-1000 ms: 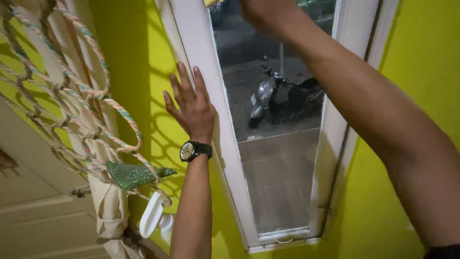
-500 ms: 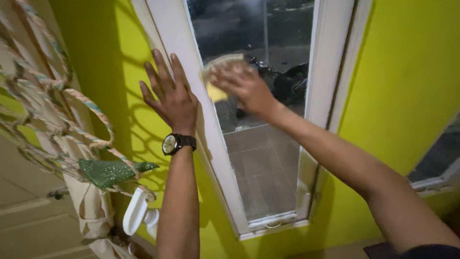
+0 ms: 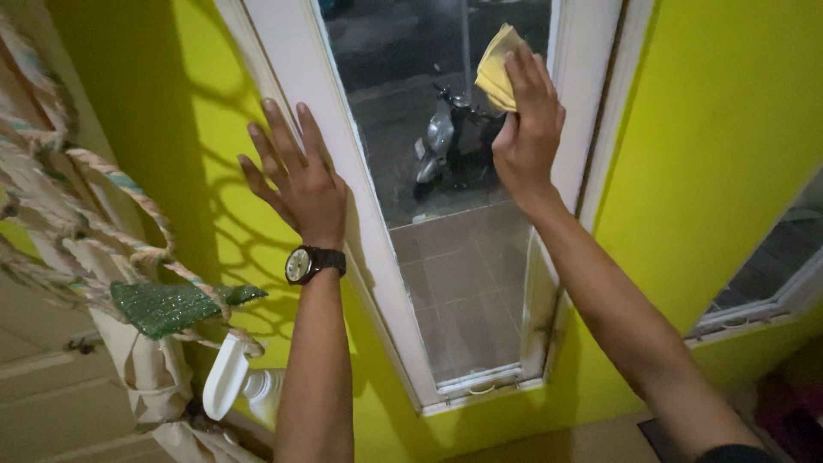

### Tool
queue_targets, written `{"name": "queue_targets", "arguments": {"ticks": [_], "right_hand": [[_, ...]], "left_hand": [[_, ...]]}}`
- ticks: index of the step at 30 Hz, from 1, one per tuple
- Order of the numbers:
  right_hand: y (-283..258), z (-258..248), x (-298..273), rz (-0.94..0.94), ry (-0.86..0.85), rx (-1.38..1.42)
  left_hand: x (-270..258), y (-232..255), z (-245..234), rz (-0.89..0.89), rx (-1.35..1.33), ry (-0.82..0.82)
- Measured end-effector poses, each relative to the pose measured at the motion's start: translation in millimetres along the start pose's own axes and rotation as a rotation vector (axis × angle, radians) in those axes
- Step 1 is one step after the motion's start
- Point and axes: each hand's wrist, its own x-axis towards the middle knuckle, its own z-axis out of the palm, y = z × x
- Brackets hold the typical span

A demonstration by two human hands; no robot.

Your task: The person scrubs a glass window pane with a green scouring pad, then sprays the glass with a cleaning solution and wipes it with a yellow cloth. The person repeats the scrubbing and wiping motions across the window surface.

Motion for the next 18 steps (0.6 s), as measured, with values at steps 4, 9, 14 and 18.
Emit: {"name": "queue_targets", "arguments": {"ticks": [4,9,14,18], "right_hand": [[-8.5,37.3,-19.0,0.070,0.005,-0.005],[-52.1,74.1,-52.7,0.054,-0.043,0.106],[-81.6,64.0,-72.9,-0.051,-0.227,0.285],[-65.3,60.3,-69.1,0.088,-0.295,0.591]], "left_hand": [[-11.0,2.6,-0.4,0.002,0.005,-0.035],[-21.8,5.5,0.5,0.007,0.004,0.005],[-43.6,6.0,0.0,0.021,-0.010,-0.031],[-58.3,7.8,1.7,0.036,0.050,-0.037]]}}
